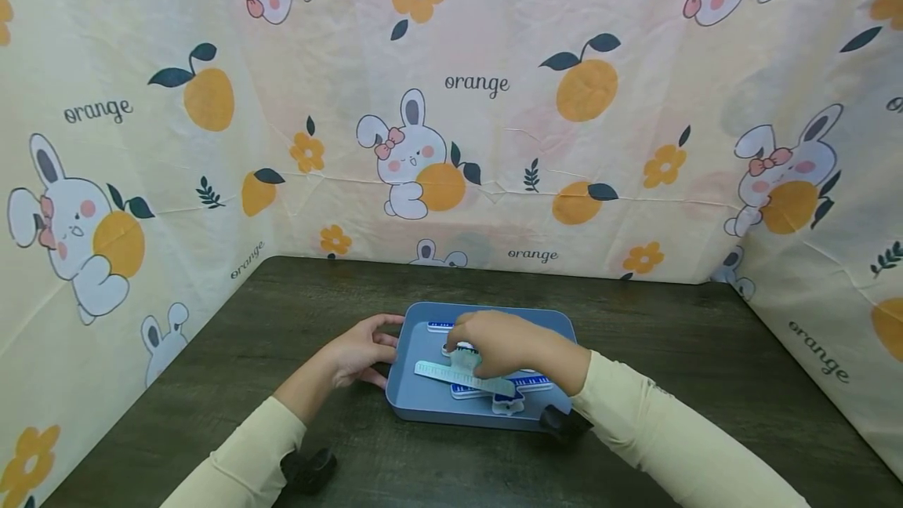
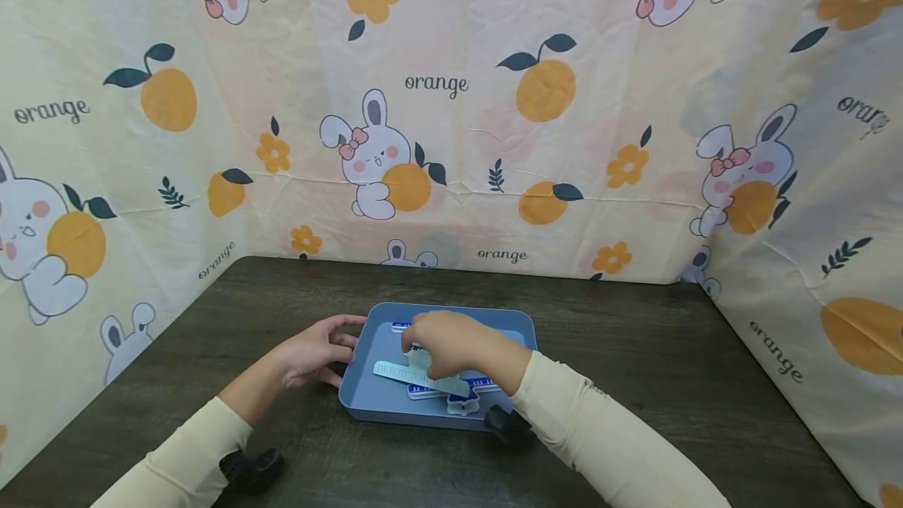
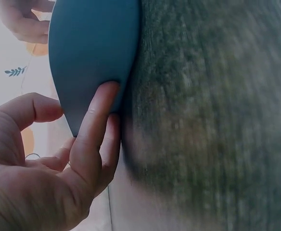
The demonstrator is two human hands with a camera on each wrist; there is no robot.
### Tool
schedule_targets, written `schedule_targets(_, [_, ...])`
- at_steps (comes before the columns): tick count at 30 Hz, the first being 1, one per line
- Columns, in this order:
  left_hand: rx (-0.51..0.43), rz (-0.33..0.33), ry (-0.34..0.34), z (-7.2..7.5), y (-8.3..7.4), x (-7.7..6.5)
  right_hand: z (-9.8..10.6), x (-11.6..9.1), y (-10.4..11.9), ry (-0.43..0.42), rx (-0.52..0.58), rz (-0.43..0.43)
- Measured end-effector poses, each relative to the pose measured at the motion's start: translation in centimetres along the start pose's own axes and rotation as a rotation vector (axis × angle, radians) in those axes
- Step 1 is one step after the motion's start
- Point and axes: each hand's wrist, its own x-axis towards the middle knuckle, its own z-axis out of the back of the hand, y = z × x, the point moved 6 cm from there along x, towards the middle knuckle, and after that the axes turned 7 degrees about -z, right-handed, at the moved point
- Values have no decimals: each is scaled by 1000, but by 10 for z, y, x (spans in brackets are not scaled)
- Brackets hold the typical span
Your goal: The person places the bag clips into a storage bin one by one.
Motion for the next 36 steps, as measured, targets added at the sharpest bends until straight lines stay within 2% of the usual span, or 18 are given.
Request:
schedule_targets(8, [12,3,-8,0,-1,-2,6,-11,-3,-24,6,11])
schedule_targets(17, [99,-3,-69,2,-1,-6,9,-30,-9,-51,21,5])
schedule_targets(28, [147,-40,-144,8,-5,-8,12,-62,-23,-149,70,26])
schedule_targets(36, [162,-57,-158,12,-10,-11,11,-79,-32,-194,96,-14])
